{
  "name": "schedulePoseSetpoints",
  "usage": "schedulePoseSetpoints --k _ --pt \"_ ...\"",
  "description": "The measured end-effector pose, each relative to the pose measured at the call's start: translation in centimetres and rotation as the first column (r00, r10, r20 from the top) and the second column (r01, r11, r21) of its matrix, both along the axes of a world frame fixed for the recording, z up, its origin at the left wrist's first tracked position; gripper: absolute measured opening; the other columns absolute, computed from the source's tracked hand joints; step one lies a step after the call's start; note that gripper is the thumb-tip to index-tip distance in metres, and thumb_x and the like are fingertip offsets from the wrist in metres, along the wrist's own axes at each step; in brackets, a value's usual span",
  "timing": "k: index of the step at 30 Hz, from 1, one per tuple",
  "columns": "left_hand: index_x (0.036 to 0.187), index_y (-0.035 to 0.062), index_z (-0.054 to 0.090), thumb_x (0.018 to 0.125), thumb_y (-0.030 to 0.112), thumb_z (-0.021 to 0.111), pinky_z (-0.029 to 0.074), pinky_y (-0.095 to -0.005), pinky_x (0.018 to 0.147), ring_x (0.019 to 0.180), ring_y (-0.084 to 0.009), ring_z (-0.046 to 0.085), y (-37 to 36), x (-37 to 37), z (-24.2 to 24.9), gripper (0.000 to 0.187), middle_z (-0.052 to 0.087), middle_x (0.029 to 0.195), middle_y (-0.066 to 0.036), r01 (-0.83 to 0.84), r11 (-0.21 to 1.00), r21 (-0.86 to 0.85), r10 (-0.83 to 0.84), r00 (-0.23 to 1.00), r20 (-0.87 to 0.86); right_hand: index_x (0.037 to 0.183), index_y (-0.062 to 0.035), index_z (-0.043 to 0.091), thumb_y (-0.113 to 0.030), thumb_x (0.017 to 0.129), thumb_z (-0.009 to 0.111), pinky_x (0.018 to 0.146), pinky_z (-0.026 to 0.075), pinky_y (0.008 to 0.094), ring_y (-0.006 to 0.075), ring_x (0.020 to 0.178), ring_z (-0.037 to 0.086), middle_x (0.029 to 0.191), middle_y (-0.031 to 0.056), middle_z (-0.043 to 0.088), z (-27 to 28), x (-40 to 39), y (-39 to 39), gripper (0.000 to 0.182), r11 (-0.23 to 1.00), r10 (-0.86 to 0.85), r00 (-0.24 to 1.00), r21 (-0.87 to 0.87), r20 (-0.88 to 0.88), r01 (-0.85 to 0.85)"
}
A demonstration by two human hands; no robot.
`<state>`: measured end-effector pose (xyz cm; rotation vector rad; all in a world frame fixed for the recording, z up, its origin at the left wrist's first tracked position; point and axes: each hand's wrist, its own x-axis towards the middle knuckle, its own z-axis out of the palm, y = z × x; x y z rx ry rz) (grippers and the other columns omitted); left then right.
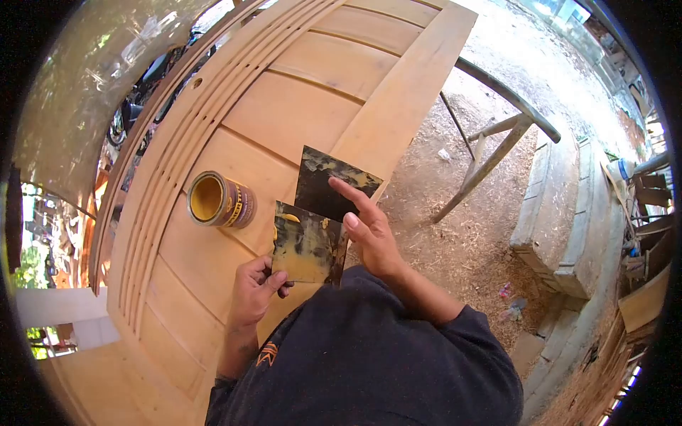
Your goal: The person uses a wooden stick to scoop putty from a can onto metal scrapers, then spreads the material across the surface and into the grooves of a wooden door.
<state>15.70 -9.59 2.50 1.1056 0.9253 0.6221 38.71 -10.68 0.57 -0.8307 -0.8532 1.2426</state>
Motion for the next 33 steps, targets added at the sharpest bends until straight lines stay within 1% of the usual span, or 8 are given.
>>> schedulePoseSetpoints --k 5,12,15,19,23,24,30,33 --pt "0.083 -0.0015 0.057 0.086 0.018 0.064 0.045 -0.0216 0.055 0.059 -0.0094 0.055 -0.3 0.3 -0.3 0.021 0.06 0.071 -0.006 -0.066 0.998 0.006 0.066 0.998 -0.005 0.135 0.0023 0.035 -0.021 0.085 0.06 0.104 0.029 0.0323 0.0191 0.128 0.033 0.136 0.0122 0.04 1.2 -1.0 0.1 0.061 0.998 0.063 0.991 -0.008 -0.119 -0.064" --pt "0.086 -0.0015 0.057 0.086 0.013 0.062 0.045 -0.0214 0.055 0.059 -0.009 0.055 0.4 -0.6 0.8 0.016 0.061 0.072 -0.006 -0.111 0.99 0.082 0.115 0.992 -0.048 0.128 0.0008 0.044 -0.009 0.086 0.058 0.1 0.035 0.0301 0.0167 0.119 0.043 0.128 0.0089 0.048 0.0 -1.1 0.6 0.046 0.995 -0.077 0.995 -0.063 -0.061 0.073" --pt "0.086 -0.0016 0.057 0.087 0.013 0.059 0.045 -0.0214 0.055 0.059 -0.009 0.055 1.1 -1.5 1.6 0.014 0.061 0.074 -0.006 -0.17 0.973 0.154 0.18 0.982 -0.053 0.12 0.0001 0.051 -0.009 0.087 0.058 0.095 0.038 0.0277 0.0136 0.111 0.048 0.12 0.0071 0.054 -0.5 -0.3 0.2 0.035 0.985 -0.12 0.985 -0.106 0.123 0.133" --pt "0.086 -0.0006 0.057 0.091 0.014 0.055 0.044 -0.0199 0.056 0.06 -0.0059 0.052 3.4 -2.5 4.0 0.015 0.058 0.07 -0.002 -0.234 0.929 0.286 0.253 0.967 -0.03 0.109 -0.0016 0.056 -0.011 0.089 0.057 0.089 0.04 0.0237 0.0087 0.1 0.051 0.109 0.0027 0.057 -0.5 0.1 -0.5 0.022 0.963 0.102 0.994 -0.247 -0.044 -0.11" --pt "0.083 0.0009 0.054 0.093 0.018 0.053 0.042 -0.0195 0.053 0.057 -0.0057 0.049 5.6 -3.2 4.9 0.02 0.054 0.068 0.0 -0.143 0.94 0.311 0.178 0.98 -0.086 0.101 -0.0041 0.055 -0.01 0.089 0.057 0.083 0.042 0.0226 0.0073 0.092 0.053 0.104 0.0007 0.057 -0.9 -0.1 -0.5 0.013 0.985 0.161 0.976 -0.09 0.144 -0.149" --pt "0.082 0.0013 0.054 0.093 0.019 0.052 0.041 -0.0195 0.053 0.057 -0.0057 0.049 5.9 -3.1 5.1 0.021 0.054 0.067 0.0 -0.124 0.945 0.302 0.156 0.984 -0.085 0.108 -0.0052 0.048 -0.007 0.089 0.057 0.081 0.044 0.0241 0.0085 0.093 0.054 0.103 0.0006 0.056 -1.2 0.1 -0.5 0.021 0.988 0.155 0.954 -0.034 0.258 -0.151" --pt "0.083 0.0018 0.054 0.092 0.021 0.053 0.04 -0.0193 0.051 0.055 -0.0058 0.048 6.5 -2.0 4.5 0.021 0.054 0.069 0.0 -0.03 0.983 0.18 0.04 0.998 -0.054 0.14 -0.0063 0.018 0.0 0.087 0.056 0.089 0.045 0.0284 0.0152 0.111 0.049 0.122 0.0108 0.05 0.8 -1.0 -1.4 0.065 0.99 0.108 0.984 -0.1 0.139 -0.094" --pt "0.082 0.0021 0.055 0.092 0.021 0.053 0.039 -0.0193 0.051 0.054 -0.0053 0.047 6.5 -1.3 3.9 0.021 0.054 0.069 0.0 0.031 0.99 0.139 -0.019 0.996 -0.084 0.141 -0.0038 0.017 0.001 0.086 0.056 0.091 0.044 0.0286 0.0157 0.109 0.051 0.129 0.0131 0.045 -0.1 -1.0 -1.5 0.068 0.994 0.096 0.972 -0.063 0.214 -0.084"
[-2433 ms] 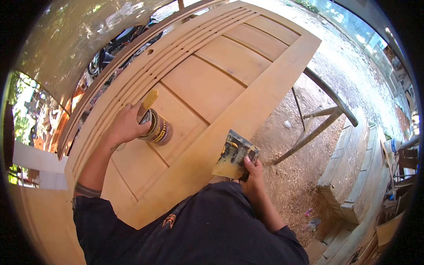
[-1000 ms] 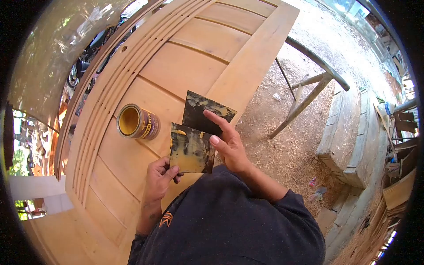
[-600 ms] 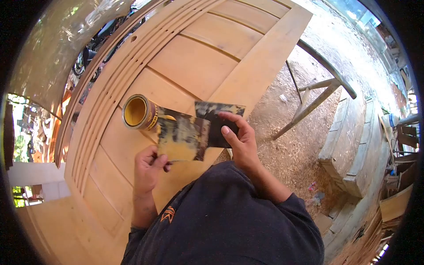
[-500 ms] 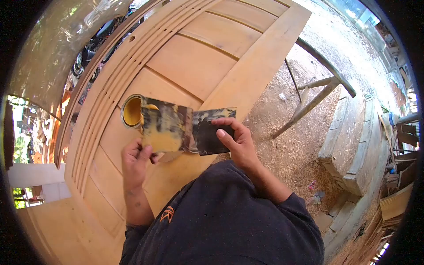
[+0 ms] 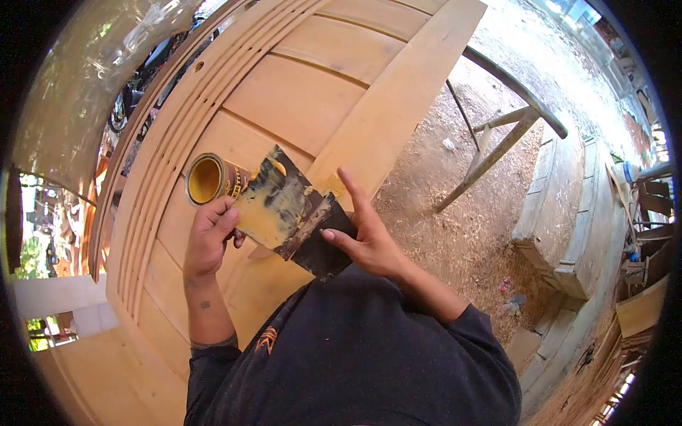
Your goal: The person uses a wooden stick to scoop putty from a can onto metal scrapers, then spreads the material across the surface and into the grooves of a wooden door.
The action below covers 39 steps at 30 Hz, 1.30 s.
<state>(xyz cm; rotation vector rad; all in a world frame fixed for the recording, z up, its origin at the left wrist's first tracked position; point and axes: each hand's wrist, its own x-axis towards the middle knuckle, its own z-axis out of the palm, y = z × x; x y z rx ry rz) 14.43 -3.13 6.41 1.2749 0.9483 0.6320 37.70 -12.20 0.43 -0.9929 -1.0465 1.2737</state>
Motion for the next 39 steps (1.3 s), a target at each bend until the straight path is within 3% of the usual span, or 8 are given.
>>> schedulePoseSetpoints --k 6,13,19,22,25,31,34,39 --pt "0.082 0.0023 0.056 0.092 0.019 0.052 0.035 -0.019 0.05 0.055 -0.003 0.042 0.0 1.2 -0.9 0.02 0.048 0.065 0.004 0.113 0.993 0.016 -0.11 0.985 -0.133 0.128 0.0028 0.041 0.002 0.084 0.058 0.095 0.041 0.0304 0.0134 0.107 0.053 0.119 0.0085 0.055 -2.3 1.0 -0.8 0.047 0.914 0.27 0.912 -0.216 -0.31 -0.344" --pt "0.09 0.0009 0.059 0.092 0.02 0.052 0.034 -0.0177 0.05 0.055 -0.0021 0.043 -0.2 2.0 -2.5 0.02 0.051 0.066 0.004 0.124 0.991 0.048 -0.113 0.976 -0.186 0.12 0.0024 0.049 -0.007 0.087 0.06 0.088 0.045 0.0273 0.0115 0.098 0.057 0.107 0.006 0.061 -1.7 0.7 -1.4 0.036 0.942 0.192 0.938 -0.213 -0.289 -0.259" --pt "0.099 -0.0021 0.059 0.089 0.019 0.057 0.045 -0.0261 0.063 0.067 -0.0126 0.055 -0.1 1.8 -4.4 0.024 0.057 0.074 -0.005 -0.144 0.99 0.012 0.144 0.989 -0.022 0.118 0.0016 0.049 -0.009 0.088 0.059 0.085 0.047 0.0273 0.0117 0.095 0.058 0.105 0.0058 0.062 -2.4 0.7 -1.4 0.034 0.96 0.036 0.973 -0.264 -0.229 -0.098" --pt "0.107 -0.0009 0.056 0.084 0.019 0.062 0.046 -0.0372 0.079 0.087 -0.0254 0.058 -1.7 1.9 -7.7 0.031 0.058 0.094 -0.016 0.099 0.864 0.493 0.182 0.853 -0.49 0.117 0.0012 0.049 -0.008 0.088 0.058 0.086 0.046 0.0283 0.0126 0.095 0.058 0.105 0.0062 0.062 -2.3 1.3 -1.5 0.032 0.965 -0.104 0.978 -0.254 -0.181 0.056" --pt "0.114 -0.0015 0.051 0.08 0.013 0.064 0.047 -0.0406 0.082 0.093 -0.0344 0.056 -4.1 3.0 -8.8 0.04 0.054 0.105 -0.019 0.446 0.645 0.621 0.274 0.624 -0.732 0.117 0.0005 0.049 -0.005 0.087 0.057 0.089 0.044 0.0294 0.0143 0.098 0.057 0.107 0.0073 0.061 -1.8 2.8 -1.2 0.032 0.949 -0.255 0.945 -0.24 -0.202 0.205" --pt "0.118 -0.0002 0.05 0.077 0.005 0.061 0.043 -0.0397 0.088 0.102 -0.0345 0.052 -3.4 1.9 -9.2 0.043 0.052 0.111 -0.018 0.329 0.795 0.509 0.191 0.662 -0.725 0.117 -0.0012 0.049 -0.007 0.088 0.057 0.09 0.042 0.0286 0.0134 0.1 0.055 0.109 0.0066 0.06 -2.8 7.8 -1.1 0.03 0.884 -0.463 0.88 -0.13 -0.103 0.449" --pt "0.114 -0.0009 0.053 0.08 0.004 0.059 0.047 -0.037 0.082 0.094 -0.0308 0.058 -3.4 1.3 -7.7 0.035 0.056 0.103 -0.019 0.112 0.901 0.419 0.128 0.855 -0.503 0.117 -0.0012 0.05 -0.008 0.088 0.056 0.09 0.042 0.0285 0.0133 0.1 0.055 0.109 0.0068 0.06 -2.5 8.7 -1.0 0.03 0.86 -0.51 0.855 -0.095 -0.096 0.502" --pt "0.113 -0.0001 0.054 0.091 0.014 0.054 0.047 -0.0243 0.065 0.073 -0.0095 0.055 -3.8 -2.0 -1.8 0.026 0.059 0.083 -0.003 -0.197 0.959 0.202 0.258 0.901 -0.347 0.117 0.0005 0.048 -0.007 0.088 0.057 0.089 0.043 0.0294 0.0143 0.098 0.056 0.108 0.0085 0.06 -2.1 7.9 -1.0 0.031 0.885 -0.454 0.888 -0.143 -0.066 0.442"
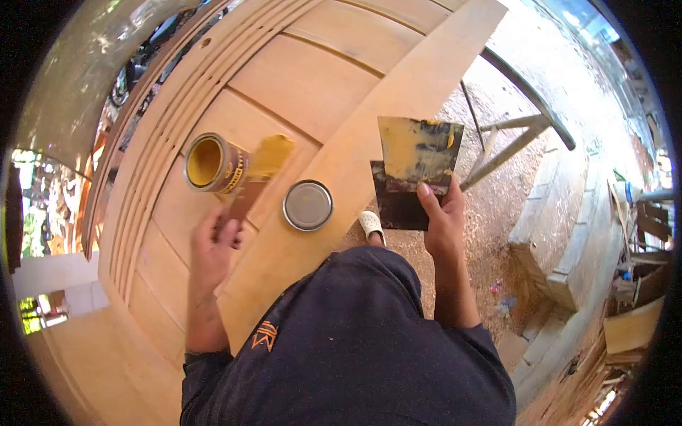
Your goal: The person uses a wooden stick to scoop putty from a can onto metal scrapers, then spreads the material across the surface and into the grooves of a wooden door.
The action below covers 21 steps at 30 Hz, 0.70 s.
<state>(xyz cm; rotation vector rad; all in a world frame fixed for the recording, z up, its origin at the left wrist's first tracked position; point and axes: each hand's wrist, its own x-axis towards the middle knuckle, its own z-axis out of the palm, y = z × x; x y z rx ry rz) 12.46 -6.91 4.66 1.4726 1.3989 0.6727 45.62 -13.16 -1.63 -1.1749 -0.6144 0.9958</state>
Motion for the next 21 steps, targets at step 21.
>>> schedulePoseSetpoints --k 21 --pt "0.073 0.0126 0.071 0.065 0.013 0.068 0.054 -0.0499 0.056 0.073 -0.0259 0.066 13.9 -2.9 9.8 0.009 0.067 0.075 -0.009 0.667 0.735 -0.117 -0.126 -0.035 -0.991 0.13 0.0 0.037 -0.003 0.086 0.057 0.094 0.039 0.032 0.0184 0.106 0.051 0.117 0.0105 0.054 0.0 -10.1 5.3 0.049 0.796 0.602 0.798 -0.091 0.014 -0.599"
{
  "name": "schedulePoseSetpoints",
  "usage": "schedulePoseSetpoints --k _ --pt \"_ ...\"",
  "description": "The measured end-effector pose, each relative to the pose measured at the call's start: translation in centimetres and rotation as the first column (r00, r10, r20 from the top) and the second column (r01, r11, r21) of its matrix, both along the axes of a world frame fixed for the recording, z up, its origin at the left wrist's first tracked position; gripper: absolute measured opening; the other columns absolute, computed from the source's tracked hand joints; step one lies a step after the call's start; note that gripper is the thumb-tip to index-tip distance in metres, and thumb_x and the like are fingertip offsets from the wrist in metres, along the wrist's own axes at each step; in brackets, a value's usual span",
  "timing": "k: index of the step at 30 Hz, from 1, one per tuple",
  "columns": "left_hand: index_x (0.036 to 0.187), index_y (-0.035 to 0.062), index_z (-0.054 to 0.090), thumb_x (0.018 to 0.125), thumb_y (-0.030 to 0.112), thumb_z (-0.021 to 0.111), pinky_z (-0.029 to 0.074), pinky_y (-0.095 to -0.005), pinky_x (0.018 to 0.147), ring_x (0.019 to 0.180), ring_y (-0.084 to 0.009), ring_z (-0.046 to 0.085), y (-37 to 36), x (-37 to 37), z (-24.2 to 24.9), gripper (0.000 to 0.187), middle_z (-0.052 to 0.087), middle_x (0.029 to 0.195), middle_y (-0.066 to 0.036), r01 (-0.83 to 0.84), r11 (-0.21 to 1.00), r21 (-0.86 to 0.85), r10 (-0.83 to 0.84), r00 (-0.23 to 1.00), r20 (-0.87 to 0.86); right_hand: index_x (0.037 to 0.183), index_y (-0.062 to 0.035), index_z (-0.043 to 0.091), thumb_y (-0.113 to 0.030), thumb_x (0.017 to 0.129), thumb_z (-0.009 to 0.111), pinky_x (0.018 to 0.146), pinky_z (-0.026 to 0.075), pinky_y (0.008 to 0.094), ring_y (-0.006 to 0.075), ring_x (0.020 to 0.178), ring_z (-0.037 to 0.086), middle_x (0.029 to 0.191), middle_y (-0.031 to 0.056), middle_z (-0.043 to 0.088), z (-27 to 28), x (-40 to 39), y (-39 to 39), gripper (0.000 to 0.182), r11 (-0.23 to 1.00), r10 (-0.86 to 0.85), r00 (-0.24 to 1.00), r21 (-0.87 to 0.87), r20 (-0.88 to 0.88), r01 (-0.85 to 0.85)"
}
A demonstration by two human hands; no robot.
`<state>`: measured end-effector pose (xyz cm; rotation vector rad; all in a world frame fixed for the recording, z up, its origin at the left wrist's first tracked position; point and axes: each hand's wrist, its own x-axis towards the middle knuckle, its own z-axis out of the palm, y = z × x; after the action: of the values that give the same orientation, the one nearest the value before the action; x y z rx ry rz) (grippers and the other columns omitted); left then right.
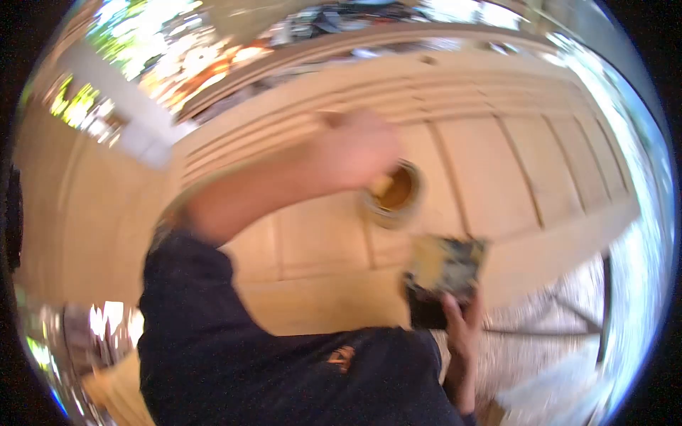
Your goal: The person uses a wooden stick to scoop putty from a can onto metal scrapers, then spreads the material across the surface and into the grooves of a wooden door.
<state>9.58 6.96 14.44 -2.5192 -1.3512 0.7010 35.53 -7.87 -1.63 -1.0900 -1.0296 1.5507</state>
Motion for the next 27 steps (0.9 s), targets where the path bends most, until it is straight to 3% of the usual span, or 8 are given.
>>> schedulePoseSetpoints --k 4,11,16,18,19,21,23,27 --pt "0.073 0.0039 0.068 0.063 0.024 0.074 0.052 -0.0387 0.057 0.069 -0.0259 0.065 2.3 -1.4 -0.7 0.023 0.067 0.073 -0.011 -0.032 0.99 -0.14 0.054 0.987 0.154 0.136 0.0017 0.03 -0.002 0.086 0.053 0.098 0.034 0.034 0.021 0.112 0.046 0.125 0.0122 0.047 -1.4 0.7 -0.1 0.056 0.995 -0.099 0.995 0.017 0.031 0.098" --pt "0.078 0.0063 0.068 0.065 0.035 0.073 0.049 -0.0374 0.061 0.074 -0.0243 0.064 0.8 -4.6 -1.6 0.032 0.066 0.077 -0.01 -0.326 0.889 -0.323 0.425 0.85 0.31 0.137 0.0003 0.03 -0.005 0.086 0.056 0.1 0.033 0.0347 0.0207 0.114 0.045 0.128 0.0125 0.045 -0.9 0.9 0.1 0.057 0.994 -0.103 0.994 -0.041 -0.025 0.102" --pt "0.061 0.0065 0.066 0.066 0.038 0.072 0.045 -0.0351 0.052 0.056 -0.0227 0.059 -1.6 -8.6 -4.5 0.032 0.057 0.053 -0.009 -0.398 0.812 -0.427 0.581 0.62 0.528 0.137 -0.0018 0.031 -0.004 0.087 0.054 0.098 0.037 0.0351 0.0211 0.112 0.048 0.124 0.012 0.048 0.0 0.0 0.6 0.055 0.997 -0.061 0.996 -0.059 -0.071 0.057" --pt "0.067 0.0055 0.067 0.07 0.036 0.072 0.044 -0.0314 0.052 0.054 -0.0162 0.056 -2.6 -10.0 -4.8 0.031 0.059 0.057 -0.006 -0.364 0.812 -0.457 0.579 0.608 0.544 0.136 -0.0041 0.033 -0.005 0.087 0.054 0.095 0.04 0.0352 0.0211 0.11 0.05 0.123 0.0105 0.049 -0.3 0.5 0.7 0.053 0.999 -0.022 0.998 -0.034 -0.062 0.02" --pt "0.072 0.005 0.067 0.072 0.033 0.072 0.043 -0.0298 0.052 0.055 -0.0133 0.055 -3.4 -11.1 -6.1 0.028 0.059 0.059 -0.004 -0.325 0.829 -0.455 0.559 0.505 0.657 0.136 -0.0012 0.031 -0.004 0.087 0.052 0.096 0.038 0.0355 0.0212 0.111 0.049 0.121 0.0125 0.05 1.2 0.1 0.3 0.053 0.99 -0.033 0.997 -0.139 -0.069 0.023" --pt "0.082 0.0031 0.067 0.075 0.027 0.073 0.041 -0.0266 0.05 0.058 -0.0074 0.052 -4.8 -12.8 -8.4 0.026 0.061 0.067 -0.001 -0.204 0.847 -0.491 0.532 0.306 0.789 0.133 -0.0016 0.035 -0.005 0.087 0.055 0.095 0.037 0.0334 0.0195 0.108 0.049 0.119 0.0102 0.052 1.4 0.1 -0.1 0.05 1.0 -0.019 0.997 0.009 0.07 0.018" --pt "0.085 0.003 0.066 0.077 0.019 0.071 0.041 -0.0233 0.048 0.058 -0.0059 0.053 -6.6 -12.4 -7.0 0.018 0.059 0.064 0.0 -0.271 0.735 -0.621 0.677 0.307 0.669 0.13 0.0003 0.038 -0.003 0.085 0.056 0.096 0.036 0.0317 0.018 0.108 0.049 0.118 0.0091 0.052 0.6 0.4 -0.1 0.048 0.999 -0.035 0.999 0.006 0.009 0.035" --pt "0.106 -0.0004 0.055 0.086 0.009 0.059 0.051 -0.0251 0.054 0.059 -0.0115 0.058 -8.4 -12.1 -8.1 0.023 0.061 0.077 -0.007 -0.097 0.542 -0.835 0.84 0.068 0.538 0.124 0.0005 0.042 -0.003 0.085 0.058 0.094 0.037 0.0294 0.0144 0.103 0.051 0.11 0.0073 0.056 1.9 0.0 0.4 0.042 1.0 -0.005 0.999 -0.002 -0.032 0.005"
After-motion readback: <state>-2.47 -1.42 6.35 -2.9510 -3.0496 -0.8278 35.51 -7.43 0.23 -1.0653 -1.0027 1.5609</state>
